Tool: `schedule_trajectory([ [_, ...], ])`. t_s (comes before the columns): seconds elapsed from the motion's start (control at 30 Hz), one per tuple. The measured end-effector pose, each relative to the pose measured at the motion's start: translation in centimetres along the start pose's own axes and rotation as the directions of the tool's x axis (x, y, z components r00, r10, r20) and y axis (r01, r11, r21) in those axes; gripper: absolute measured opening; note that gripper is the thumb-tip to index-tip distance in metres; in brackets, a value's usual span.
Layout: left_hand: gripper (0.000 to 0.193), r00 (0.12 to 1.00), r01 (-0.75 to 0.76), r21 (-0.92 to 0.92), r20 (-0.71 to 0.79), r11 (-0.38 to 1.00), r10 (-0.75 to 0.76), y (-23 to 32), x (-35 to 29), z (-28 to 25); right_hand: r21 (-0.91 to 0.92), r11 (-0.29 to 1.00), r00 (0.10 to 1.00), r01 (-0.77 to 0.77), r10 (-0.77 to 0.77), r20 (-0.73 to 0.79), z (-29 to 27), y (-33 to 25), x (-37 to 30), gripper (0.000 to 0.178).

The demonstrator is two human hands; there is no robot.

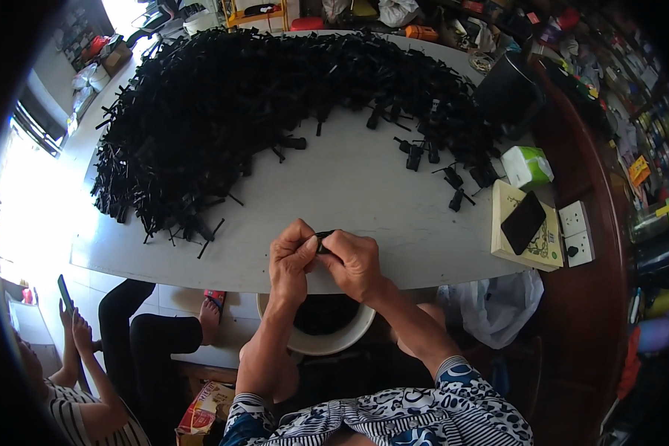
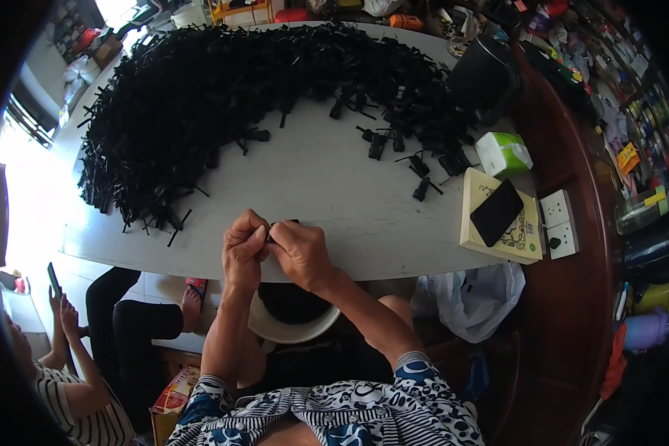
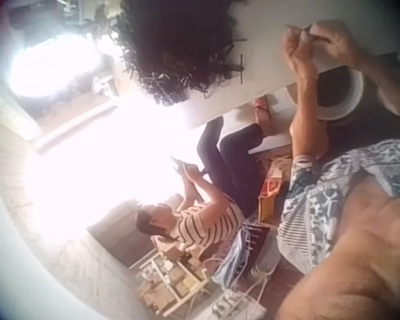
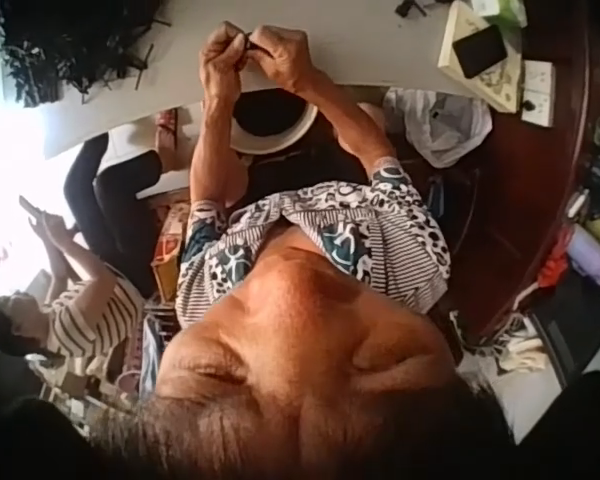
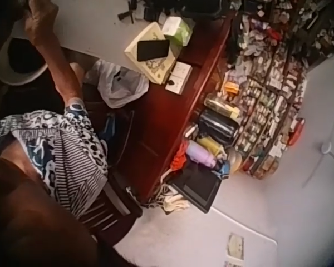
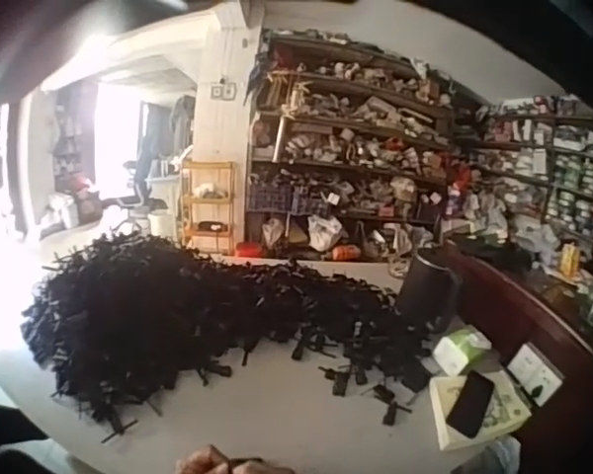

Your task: Assembling small black plastic components by hand at a workshop table.

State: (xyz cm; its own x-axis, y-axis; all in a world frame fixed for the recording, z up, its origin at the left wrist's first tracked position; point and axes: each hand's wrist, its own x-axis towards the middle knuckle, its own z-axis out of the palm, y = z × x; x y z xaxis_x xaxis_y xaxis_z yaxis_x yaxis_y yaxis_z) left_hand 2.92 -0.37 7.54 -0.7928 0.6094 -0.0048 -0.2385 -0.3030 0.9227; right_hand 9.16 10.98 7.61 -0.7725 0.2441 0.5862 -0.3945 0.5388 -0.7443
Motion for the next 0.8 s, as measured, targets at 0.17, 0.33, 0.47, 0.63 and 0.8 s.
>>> schedule_trajectory([
  [0.17, 0.020, 0.994, -0.076, 0.055, -0.076, 0.996, 0.080, -0.2, -0.1, 0.4, -0.046, 0.997, 0.998, 0.055, -0.056, -0.026, 0.1, -0.1, -0.3, 0.021],
  [0.33, 0.012, 0.985, -0.137, 0.137, -0.089, 0.981, 0.150, 0.3, 0.9, -0.5, 0.051, 0.968, 0.962, -0.247, 0.239, 0.131, -1.3, 0.0, 1.2, 0.023],
  [0.47, 0.008, 0.940, -0.194, 0.365, -0.197, 0.910, 0.279, 0.4, 1.2, -1.6, -0.189, 0.966, 0.979, -0.177, 0.193, 0.067, -3.1, 0.7, 2.4, 0.030],
  [0.63, 0.015, 0.935, -0.231, 0.737, -0.012, 0.635, 0.353, 0.0, 1.6, -1.1, -0.407, 0.911, 0.934, -0.070, 0.203, 0.294, -3.0, 0.9, 1.5, 0.033],
  [0.8, 0.013, 0.929, -0.306, 0.813, 0.140, 0.496, 0.344, 0.2, 1.5, -1.0, -0.373, 0.918, 0.874, -0.138, 0.289, 0.389, -3.4, 1.3, 1.5, 0.030],
])
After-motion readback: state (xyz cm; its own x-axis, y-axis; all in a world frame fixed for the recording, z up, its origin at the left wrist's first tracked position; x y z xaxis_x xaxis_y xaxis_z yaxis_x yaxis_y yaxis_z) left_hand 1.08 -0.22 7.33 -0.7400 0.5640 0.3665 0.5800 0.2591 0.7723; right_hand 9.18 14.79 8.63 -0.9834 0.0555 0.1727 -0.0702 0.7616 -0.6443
